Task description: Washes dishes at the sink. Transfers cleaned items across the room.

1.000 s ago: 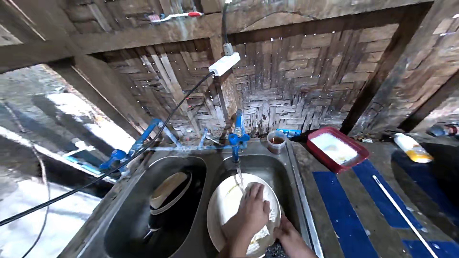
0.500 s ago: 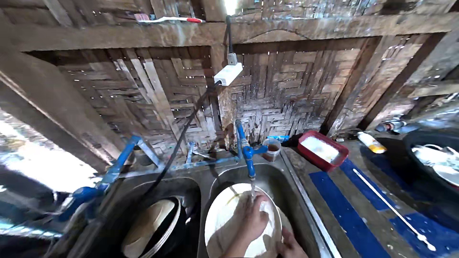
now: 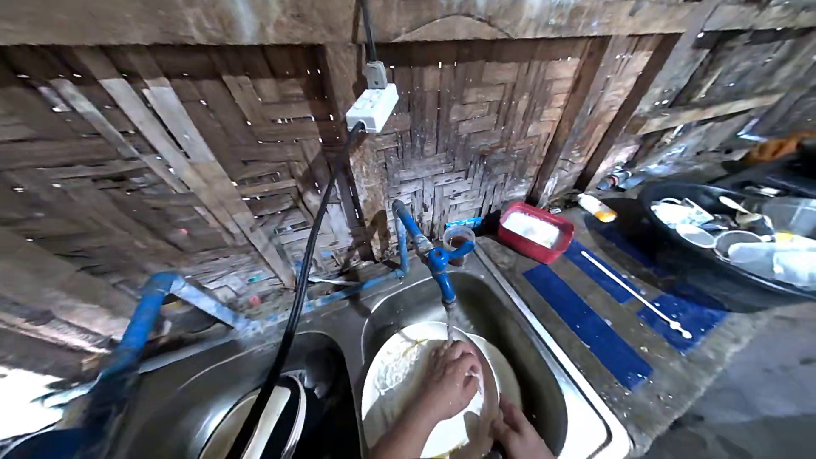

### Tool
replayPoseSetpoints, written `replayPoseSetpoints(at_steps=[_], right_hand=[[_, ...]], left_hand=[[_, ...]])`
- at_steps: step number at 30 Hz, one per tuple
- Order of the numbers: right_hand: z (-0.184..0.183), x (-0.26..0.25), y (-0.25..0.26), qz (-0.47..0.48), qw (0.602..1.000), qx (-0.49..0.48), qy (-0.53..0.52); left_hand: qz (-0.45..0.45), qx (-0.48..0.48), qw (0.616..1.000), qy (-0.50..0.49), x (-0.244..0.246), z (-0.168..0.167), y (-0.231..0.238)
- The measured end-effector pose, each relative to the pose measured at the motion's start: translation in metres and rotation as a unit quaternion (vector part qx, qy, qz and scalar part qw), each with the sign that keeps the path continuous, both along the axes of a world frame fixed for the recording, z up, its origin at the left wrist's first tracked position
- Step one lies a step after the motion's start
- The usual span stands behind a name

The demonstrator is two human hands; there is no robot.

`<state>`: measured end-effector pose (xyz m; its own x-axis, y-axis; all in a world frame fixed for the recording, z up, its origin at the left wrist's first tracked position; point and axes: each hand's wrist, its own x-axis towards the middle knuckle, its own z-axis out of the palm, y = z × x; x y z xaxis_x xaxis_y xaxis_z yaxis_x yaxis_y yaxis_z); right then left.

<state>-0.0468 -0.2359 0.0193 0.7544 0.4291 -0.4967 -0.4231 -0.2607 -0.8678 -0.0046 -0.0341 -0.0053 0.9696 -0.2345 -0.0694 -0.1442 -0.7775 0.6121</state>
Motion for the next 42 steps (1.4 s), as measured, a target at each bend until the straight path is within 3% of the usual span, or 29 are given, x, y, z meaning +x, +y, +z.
replayPoseSetpoints(at_steps=[3,8,12,16,19,21,26,33,42], right_hand=[[-0.004,-0.005,-0.006,0.007,1.000,0.009,0.000],[-0.015,0.000,-0.018,0.019,1.000,0.008,-0.021],[-0.011,0.016,-0.028,0.026,0.999,-0.005,-0.032],[-0.014,0.030,-0.039,0.038,0.998,0.003,-0.046],[-0.016,0.037,-0.044,0.056,0.997,0.007,-0.048],[-0.017,0.041,-0.047,0.072,0.996,-0.001,-0.050],[-0.022,0.049,-0.053,0.092,0.994,0.008,-0.052],[-0.026,0.057,-0.057,0.103,0.994,0.020,-0.040],[-0.033,0.054,-0.060,0.114,0.993,-0.002,-0.018]], left_hand=[[-0.005,-0.017,0.999,0.031,0.000,0.007,0.013],[0.089,-0.112,0.987,0.074,-0.009,0.044,0.055],[0.194,-0.108,0.975,0.034,-0.021,0.092,0.076],[0.344,-0.062,0.924,-0.154,-0.017,0.161,0.065],[0.318,-0.005,0.899,-0.300,-0.006,0.217,0.040],[0.271,0.035,0.905,-0.326,0.004,0.240,0.024],[0.330,0.134,0.881,-0.312,0.031,0.246,0.006],[0.421,0.106,0.879,-0.196,0.043,0.269,0.002],[0.354,0.175,0.898,-0.192,0.033,0.262,-0.012]])
